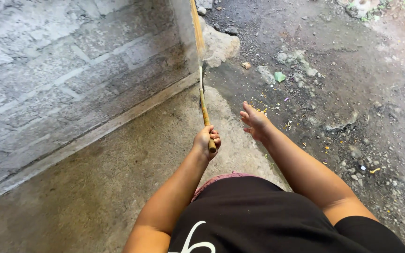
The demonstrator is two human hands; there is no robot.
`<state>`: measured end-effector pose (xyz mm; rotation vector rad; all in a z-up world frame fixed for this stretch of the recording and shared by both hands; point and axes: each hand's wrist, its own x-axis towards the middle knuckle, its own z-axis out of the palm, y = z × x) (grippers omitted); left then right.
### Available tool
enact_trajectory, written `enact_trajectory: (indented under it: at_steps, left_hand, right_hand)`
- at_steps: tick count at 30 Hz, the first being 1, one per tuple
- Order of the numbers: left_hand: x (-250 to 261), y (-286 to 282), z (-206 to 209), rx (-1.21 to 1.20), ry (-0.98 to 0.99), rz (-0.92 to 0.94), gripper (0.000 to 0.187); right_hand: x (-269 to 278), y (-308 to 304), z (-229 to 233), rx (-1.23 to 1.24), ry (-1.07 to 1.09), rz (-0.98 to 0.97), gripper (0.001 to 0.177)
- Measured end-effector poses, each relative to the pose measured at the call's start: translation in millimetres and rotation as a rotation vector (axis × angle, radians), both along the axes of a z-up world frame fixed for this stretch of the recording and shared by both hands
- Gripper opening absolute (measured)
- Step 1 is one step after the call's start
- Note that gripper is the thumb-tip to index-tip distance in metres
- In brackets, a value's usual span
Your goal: Sweeping the concrete floor of a garage area using a small broom.
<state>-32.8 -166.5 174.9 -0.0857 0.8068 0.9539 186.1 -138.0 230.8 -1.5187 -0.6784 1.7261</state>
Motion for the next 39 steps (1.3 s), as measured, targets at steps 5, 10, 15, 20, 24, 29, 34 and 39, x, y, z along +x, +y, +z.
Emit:
enact_trajectory:
  at_steps: [5, 10, 15, 20, 24, 29, 34, 39]
  left_hand:
    - [-47.5, -35.4, 17.7, 0.019, 0.028, 0.066, 0.023]
    - [-92.1, -82.5, 28.3, 0.007, 0.07, 0.128, 0.028]
    - [-133.6, -124.5, 11.7, -0.013, 0.099, 0.184, 0.029]
    - [-157.9, -161.5, -7.7, -0.07, 0.107, 0.26, 0.026]
    - [-167.8, -177.7, -15.1, -0.094, 0.05, 0.351, 0.019]
    - [-166.4, -180.7, -29.5, -0.088, 0.018, 0.4, 0.018]
    - [-156.6, -170.7, -20.5, -0.082, 0.027, 0.39, 0.018]
    - [-120.3, -146.5, -9.3, -0.072, 0.059, 0.385, 0.02]
  right_hand:
    - [-51.6, -12.7, 11.1, -0.002, 0.004, 0.044, 0.09]
    - [-105.1, -31.2, 4.0, -0.042, -0.02, 0.129, 0.087]
    - [-156.6, -55.4, -8.1, -0.059, 0.009, 0.132, 0.085]
    - [-176.2, -64.4, -84.7, 0.01, 0.053, 0.125, 0.048]
    - [-196.1, -74.2, -65.1, 0.062, -0.039, 0.004, 0.024]
    - [-208.2, -70.5, -37.8, 0.179, -0.06, 0.084, 0.031]
    - [-191.0, -64.2, -36.4, 0.212, 0.113, 0.06, 0.029]
    - [-150.0, -49.7, -36.2, 0.127, 0.24, 0.082, 0.026]
